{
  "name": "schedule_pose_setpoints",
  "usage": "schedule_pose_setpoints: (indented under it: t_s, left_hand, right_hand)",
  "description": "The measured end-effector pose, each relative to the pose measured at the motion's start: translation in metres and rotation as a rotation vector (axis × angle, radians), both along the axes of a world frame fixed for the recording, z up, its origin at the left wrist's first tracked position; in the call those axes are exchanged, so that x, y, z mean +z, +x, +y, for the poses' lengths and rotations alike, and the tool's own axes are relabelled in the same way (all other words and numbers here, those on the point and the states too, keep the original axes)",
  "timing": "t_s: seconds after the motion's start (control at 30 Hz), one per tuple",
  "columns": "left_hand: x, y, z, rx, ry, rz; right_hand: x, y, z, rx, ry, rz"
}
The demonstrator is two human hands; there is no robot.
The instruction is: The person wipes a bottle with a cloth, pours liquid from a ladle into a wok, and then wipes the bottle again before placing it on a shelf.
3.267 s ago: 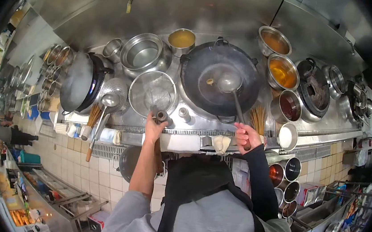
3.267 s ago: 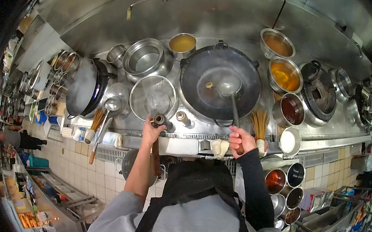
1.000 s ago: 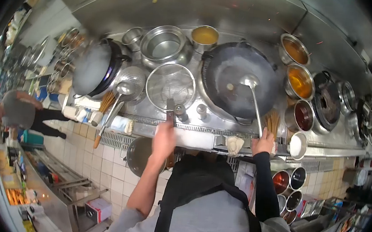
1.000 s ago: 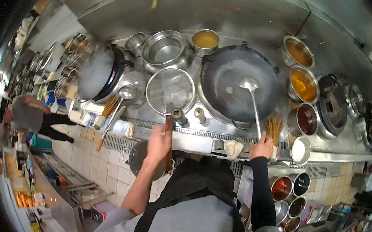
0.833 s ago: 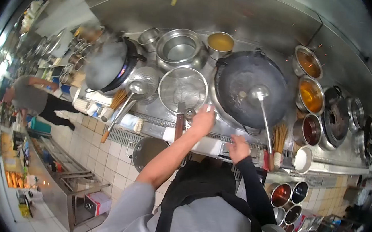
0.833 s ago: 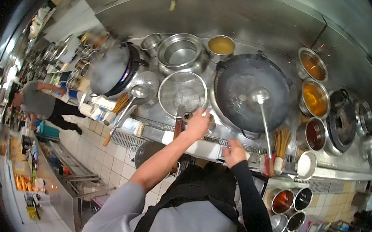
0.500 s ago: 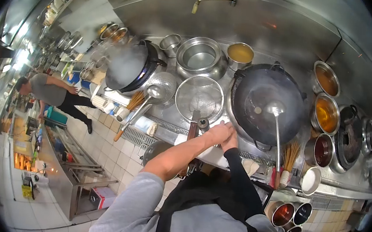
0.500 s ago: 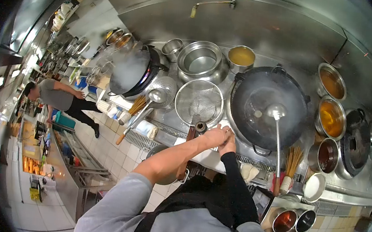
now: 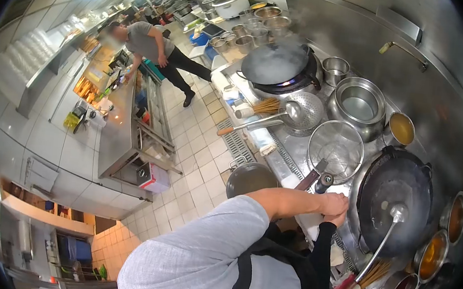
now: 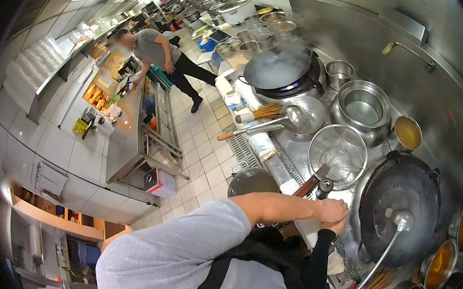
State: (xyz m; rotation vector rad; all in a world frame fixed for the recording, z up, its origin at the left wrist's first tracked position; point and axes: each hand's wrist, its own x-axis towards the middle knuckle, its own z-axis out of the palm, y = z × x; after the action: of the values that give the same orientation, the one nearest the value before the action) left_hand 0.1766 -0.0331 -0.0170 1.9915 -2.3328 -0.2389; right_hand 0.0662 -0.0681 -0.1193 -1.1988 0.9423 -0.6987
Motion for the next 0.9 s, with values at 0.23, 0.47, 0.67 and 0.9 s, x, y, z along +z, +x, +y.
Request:
schedule_pose_setpoints:
  t_s: [0.23,0.47,0.67,0.9]
  left_hand:
    - [0.012,-0.025,-0.008,0.466,0.075,0.169]
    - [0.083,-0.016,-0.018,0.11,0.491,0.091]
    - [0.051,-0.015,-0.02,0.1,0.254,-0.05]
    - [0.061,-0.017,-0.036,0.614,0.416,0.338]
  right_hand:
    - [0.007,-0.013,-0.008,0.091,-0.291,0.277]
    - [0.003,-0.017,0.001,0.326,-0.625,0.676]
    - [0.03,-0.009,0.008,0.089,-0.383,0.544]
    - [0.038,-0.004,0.0,0.164,-0.345,0.603]
